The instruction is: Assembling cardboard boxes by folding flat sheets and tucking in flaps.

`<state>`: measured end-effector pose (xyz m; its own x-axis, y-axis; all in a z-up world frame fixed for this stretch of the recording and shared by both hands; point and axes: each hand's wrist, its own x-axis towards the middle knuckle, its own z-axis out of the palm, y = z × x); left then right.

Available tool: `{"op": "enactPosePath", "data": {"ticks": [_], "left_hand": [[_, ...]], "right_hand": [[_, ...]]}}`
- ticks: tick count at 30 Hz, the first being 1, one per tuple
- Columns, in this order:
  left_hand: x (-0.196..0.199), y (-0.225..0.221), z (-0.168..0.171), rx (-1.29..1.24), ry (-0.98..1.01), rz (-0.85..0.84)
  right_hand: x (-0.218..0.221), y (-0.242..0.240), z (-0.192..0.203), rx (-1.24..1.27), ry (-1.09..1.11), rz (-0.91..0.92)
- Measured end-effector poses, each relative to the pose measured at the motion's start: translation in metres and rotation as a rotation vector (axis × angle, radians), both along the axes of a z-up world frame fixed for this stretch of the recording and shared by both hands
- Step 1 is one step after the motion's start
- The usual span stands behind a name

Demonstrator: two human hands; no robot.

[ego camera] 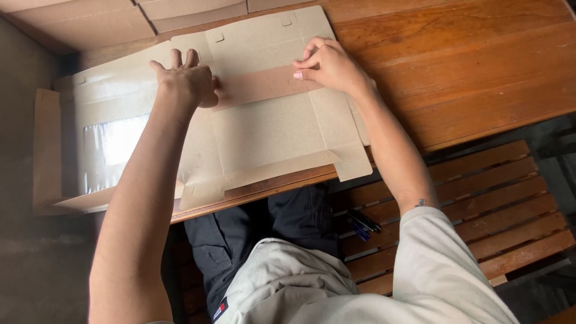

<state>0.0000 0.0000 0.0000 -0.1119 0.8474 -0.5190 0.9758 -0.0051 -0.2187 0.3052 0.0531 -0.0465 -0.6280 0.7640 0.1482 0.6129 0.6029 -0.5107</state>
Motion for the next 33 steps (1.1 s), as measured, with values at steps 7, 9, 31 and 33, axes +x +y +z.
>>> {"op": "enactPosePath", "data": {"ticks": [7,9,31,33], "left_hand": [[0.014,-0.004,0.023,0.017,-0.165,0.071],[0.017,-0.008,0.033,-0.002,-0.208,0.124],[0.007,0.005,-0.032,0.351,-0.053,-0.117],[0.012,0.011,-0.032,0.369,0.005,-0.317]], "right_hand": [[-0.001,0.004,-0.007,0.108,0.062,0.05],[0.001,0.004,-0.005,0.146,0.075,0.049],[0.001,0.0,-0.003,0.203,0.094,0.119],[0.002,0.001,-0.002,0.245,0.046,0.177]]}}
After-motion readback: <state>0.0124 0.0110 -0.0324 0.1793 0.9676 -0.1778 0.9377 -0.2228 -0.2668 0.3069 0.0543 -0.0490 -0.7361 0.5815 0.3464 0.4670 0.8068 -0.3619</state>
